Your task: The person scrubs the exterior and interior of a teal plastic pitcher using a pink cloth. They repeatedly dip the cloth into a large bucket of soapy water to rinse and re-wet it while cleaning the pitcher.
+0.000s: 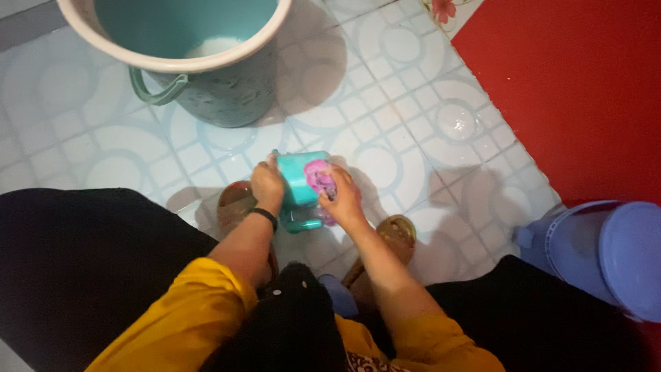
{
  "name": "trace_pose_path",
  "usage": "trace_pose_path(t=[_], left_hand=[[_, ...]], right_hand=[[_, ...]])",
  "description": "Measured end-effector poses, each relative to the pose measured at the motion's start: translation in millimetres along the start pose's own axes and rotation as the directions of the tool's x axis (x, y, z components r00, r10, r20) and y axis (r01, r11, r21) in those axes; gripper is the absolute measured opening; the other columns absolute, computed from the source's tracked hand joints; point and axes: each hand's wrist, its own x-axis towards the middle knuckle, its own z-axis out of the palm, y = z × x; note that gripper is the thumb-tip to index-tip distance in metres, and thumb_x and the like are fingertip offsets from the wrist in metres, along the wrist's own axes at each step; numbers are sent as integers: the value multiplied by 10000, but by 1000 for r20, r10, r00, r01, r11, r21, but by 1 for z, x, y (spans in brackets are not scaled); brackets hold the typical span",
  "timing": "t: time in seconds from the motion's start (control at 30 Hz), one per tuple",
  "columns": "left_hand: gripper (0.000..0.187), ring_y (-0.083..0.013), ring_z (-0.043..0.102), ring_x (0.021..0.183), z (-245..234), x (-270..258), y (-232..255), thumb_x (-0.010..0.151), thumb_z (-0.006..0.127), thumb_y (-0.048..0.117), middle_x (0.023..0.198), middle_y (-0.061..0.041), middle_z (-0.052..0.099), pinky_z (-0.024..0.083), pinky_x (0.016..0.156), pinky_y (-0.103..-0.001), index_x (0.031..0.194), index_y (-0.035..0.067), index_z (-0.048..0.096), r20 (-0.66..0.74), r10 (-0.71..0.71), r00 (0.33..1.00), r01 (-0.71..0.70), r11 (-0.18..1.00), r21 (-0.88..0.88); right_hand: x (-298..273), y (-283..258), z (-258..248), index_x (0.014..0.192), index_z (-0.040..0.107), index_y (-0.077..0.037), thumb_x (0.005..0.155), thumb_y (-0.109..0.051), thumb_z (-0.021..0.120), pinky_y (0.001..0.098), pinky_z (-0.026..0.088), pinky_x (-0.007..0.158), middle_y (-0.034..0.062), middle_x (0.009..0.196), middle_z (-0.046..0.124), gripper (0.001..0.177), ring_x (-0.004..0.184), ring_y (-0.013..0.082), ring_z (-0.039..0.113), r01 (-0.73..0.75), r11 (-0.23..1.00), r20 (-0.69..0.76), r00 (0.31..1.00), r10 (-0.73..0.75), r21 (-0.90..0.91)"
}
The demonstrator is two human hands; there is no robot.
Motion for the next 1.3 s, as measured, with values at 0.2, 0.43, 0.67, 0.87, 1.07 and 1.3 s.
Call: trace_pose_path(t=[0.2,0.43,0.67,0.87,1.07,1.3], left_hand=[[572,-463,685,818,-25,31,-65,1025,564,441,877,-323,694,513,791,-512,890,-93,719,8,-183,983,183,973,-141],[720,-474,671,805,23,76,-127,1051,528,540,822,-320,687,504,765,-513,806,-115,697,116,-194,974,190,981,45],[762,-470,685,854,26,75,-142,1040,469,593,832,-314,693,515,795,-507,811,-90,716,134,-227,965,184,944,274],[803,-456,688,905,37,78,-134,1034,455,632,851,-310,700,523,832,-487,821,-96,720,184,-169,968,128,968,215],[778,-439,698,930,40,81,-136,1029,477,633,903,-287,727,532,822,-480,865,-83,731,180,-241,954,206,959,193],[425,-310,732,910,39,85,-143,1009,550,346,993,-170,750,591,741,-383,1374,138,481,390,8,921,-289,683,670]], right_hand=[[6,-46,0,1118,737,-117,784,-39,777,438,408,1123,205,1562,409,345,1346,374,514,-55,984,182,983,24,167],[39,-25,40,1045,777,-124,883,-111,785,404,489,1095,125,1473,544,163,1316,333,583,103,992,295,948,-119,68],[65,-25,60,949,752,-64,801,-84,819,361,539,982,120,1222,653,164,1151,269,654,221,954,176,950,-257,201],[89,-36,38,1034,701,-78,750,-141,849,361,559,973,65,1155,709,327,1068,238,699,6,951,263,961,-91,309],[72,-64,58,1103,714,-98,798,-105,833,386,518,1007,121,1337,581,327,1165,269,619,-160,986,-3,987,161,45],[75,-53,49,1085,767,-99,776,-75,821,421,478,1092,83,1315,693,314,1272,302,614,401,906,230,877,-423,137]])
